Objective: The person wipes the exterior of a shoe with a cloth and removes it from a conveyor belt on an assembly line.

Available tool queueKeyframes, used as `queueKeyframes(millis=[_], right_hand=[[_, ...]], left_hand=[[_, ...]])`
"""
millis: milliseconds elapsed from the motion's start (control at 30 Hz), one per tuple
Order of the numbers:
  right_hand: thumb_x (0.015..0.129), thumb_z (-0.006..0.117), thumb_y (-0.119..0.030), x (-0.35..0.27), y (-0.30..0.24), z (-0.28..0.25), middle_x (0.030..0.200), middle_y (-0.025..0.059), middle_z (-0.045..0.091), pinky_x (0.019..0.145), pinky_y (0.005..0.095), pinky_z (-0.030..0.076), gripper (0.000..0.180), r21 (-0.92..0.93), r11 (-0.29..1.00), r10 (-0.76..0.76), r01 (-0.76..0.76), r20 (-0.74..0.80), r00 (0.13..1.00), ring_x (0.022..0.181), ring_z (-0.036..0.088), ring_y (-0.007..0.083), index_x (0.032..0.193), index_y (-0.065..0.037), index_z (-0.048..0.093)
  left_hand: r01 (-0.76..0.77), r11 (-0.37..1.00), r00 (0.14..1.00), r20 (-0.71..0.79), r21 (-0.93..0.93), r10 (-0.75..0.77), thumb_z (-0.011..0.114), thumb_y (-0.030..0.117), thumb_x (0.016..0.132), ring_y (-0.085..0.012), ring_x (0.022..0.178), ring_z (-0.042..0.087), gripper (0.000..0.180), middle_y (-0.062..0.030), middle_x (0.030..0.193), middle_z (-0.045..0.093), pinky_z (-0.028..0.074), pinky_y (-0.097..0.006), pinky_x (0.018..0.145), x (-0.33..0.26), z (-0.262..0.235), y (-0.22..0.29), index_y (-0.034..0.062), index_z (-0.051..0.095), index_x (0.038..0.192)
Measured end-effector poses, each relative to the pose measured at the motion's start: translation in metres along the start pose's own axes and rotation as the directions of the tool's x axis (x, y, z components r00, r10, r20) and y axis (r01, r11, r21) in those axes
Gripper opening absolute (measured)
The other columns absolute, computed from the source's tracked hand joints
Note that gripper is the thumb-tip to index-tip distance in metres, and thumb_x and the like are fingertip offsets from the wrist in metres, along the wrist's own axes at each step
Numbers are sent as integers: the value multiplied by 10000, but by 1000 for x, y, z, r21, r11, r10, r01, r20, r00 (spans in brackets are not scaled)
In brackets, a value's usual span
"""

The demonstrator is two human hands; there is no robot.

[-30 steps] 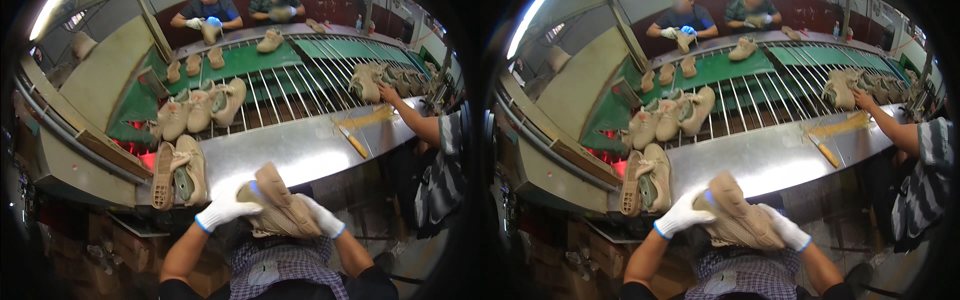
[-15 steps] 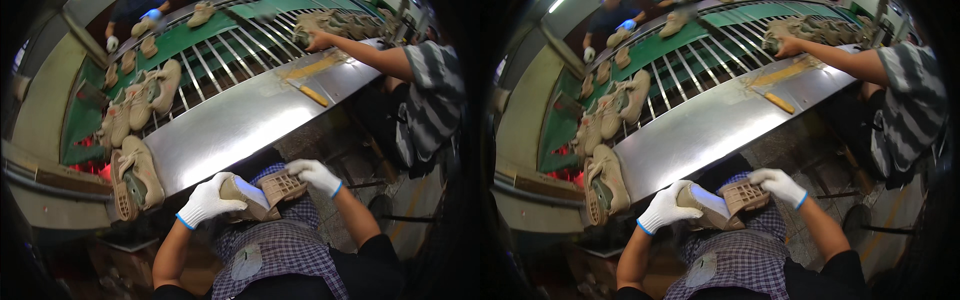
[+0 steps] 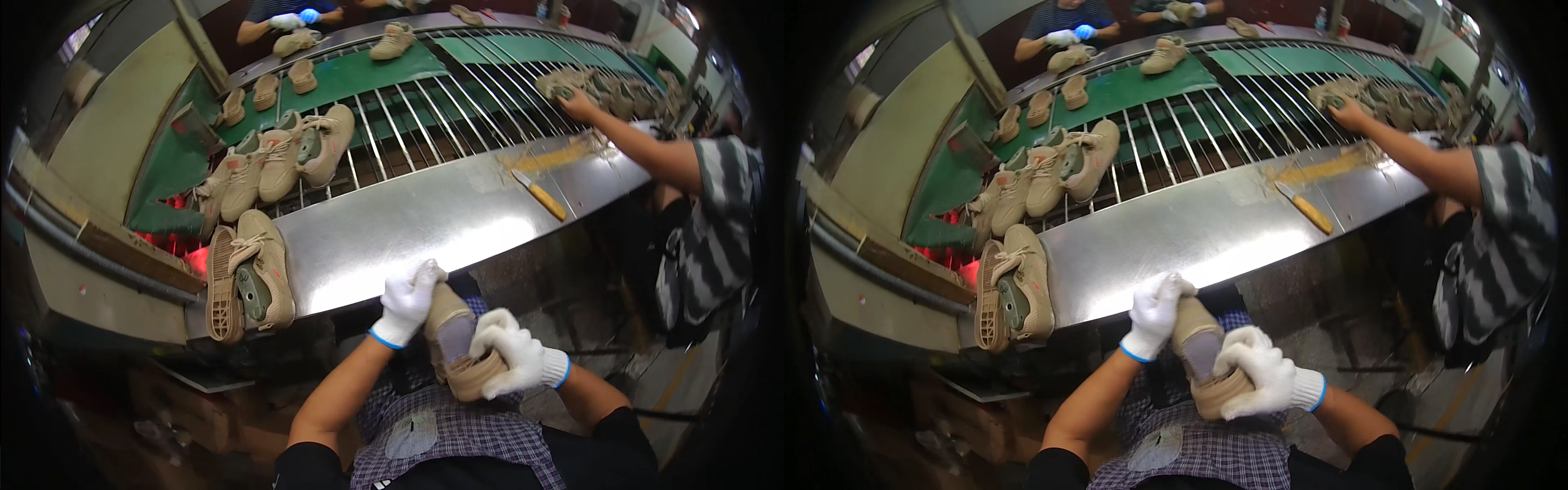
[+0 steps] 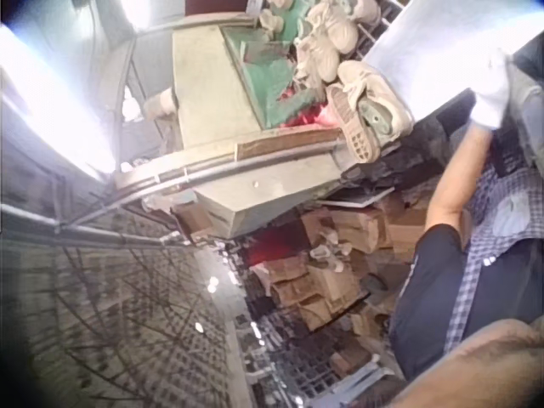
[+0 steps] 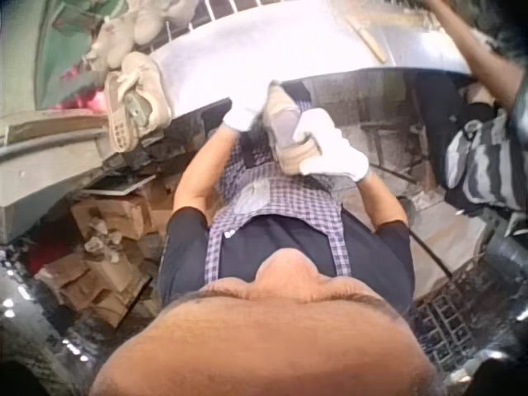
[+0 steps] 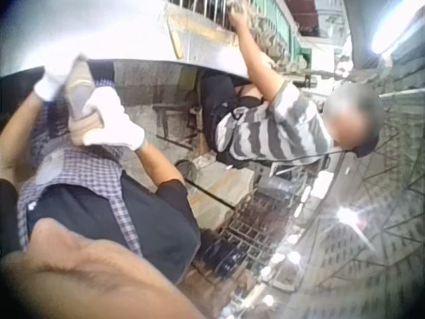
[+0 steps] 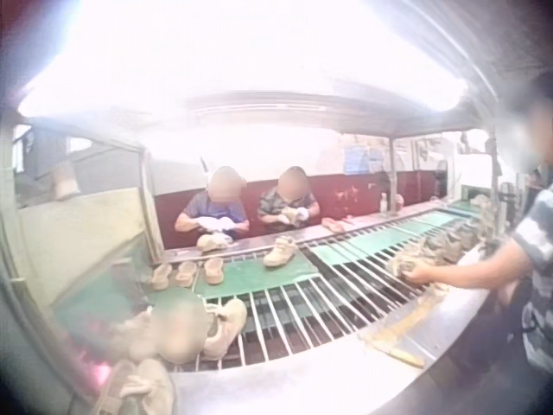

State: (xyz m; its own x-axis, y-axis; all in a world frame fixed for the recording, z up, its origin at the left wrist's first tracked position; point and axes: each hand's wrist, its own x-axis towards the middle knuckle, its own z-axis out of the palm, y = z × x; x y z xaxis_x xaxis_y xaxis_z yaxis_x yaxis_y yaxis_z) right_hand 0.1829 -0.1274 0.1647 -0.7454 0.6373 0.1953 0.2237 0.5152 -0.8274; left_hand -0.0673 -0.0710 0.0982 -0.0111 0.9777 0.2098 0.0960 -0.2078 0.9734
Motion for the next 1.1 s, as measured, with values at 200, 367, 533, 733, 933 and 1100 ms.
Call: queueKeyframes(millis=[200,367,533,733,933,1100], right_hand=[[669,1025,-407,3,23,-18,1221,171,567,981,436,518,826,25,1000,12,-11,-48,999,1159,588,314,1244,-42,558],[688,1020,-374,21,24,-21,1169,153,589,936,429,529,778,10,999,-40,41,-43,998,1081,609,291,1223,-40,565],[668,1034,-358,35,38,-20,1149,144,596,898,414,526,761,51,997,-58,63,-83,995,1043,598,274,1204,-42,596],[645,1046,-418,51,50,-14,1125,95,597,871,390,493,814,149,988,44,-33,-75,996,1041,554,245,1224,-57,603],[657,1043,-422,61,51,-9,1094,75,590,863,386,480,791,226,964,159,-141,-66,985,1015,539,238,1212,-77,597],[619,1057,-441,60,64,-13,1131,91,581,871,385,484,867,224,960,171,-167,2,985,1015,541,243,1242,-81,574]], left_hand=[[-289,910,957,127,299,262,950,260,679,-360,1140,678,686,-225,1232,661,595,-458,940,-96,13,71,2,661,1245],[-201,937,977,-9,285,212,982,183,603,-358,990,680,721,-184,1138,635,585,-441,822,-99,29,56,19,603,1194],[-196,948,972,-79,252,222,1007,170,571,-297,878,641,726,-150,1049,608,540,-392,734,-84,27,43,41,561,1128],[-48,997,999,29,55,46,1010,173,581,-279,841,609,686,-119,986,580,516,-384,693,-67,7,26,58,544,1071],[106,991,986,138,-86,-93,1019,181,596,-242,804,578,695,-106,963,558,497,-368,673,-57,-5,11,58,520,1065],[91,995,983,162,-47,-82,1033,198,595,-200,796,559,744,-89,973,551,509,-344,657,-51,-8,11,64,501,1098]])
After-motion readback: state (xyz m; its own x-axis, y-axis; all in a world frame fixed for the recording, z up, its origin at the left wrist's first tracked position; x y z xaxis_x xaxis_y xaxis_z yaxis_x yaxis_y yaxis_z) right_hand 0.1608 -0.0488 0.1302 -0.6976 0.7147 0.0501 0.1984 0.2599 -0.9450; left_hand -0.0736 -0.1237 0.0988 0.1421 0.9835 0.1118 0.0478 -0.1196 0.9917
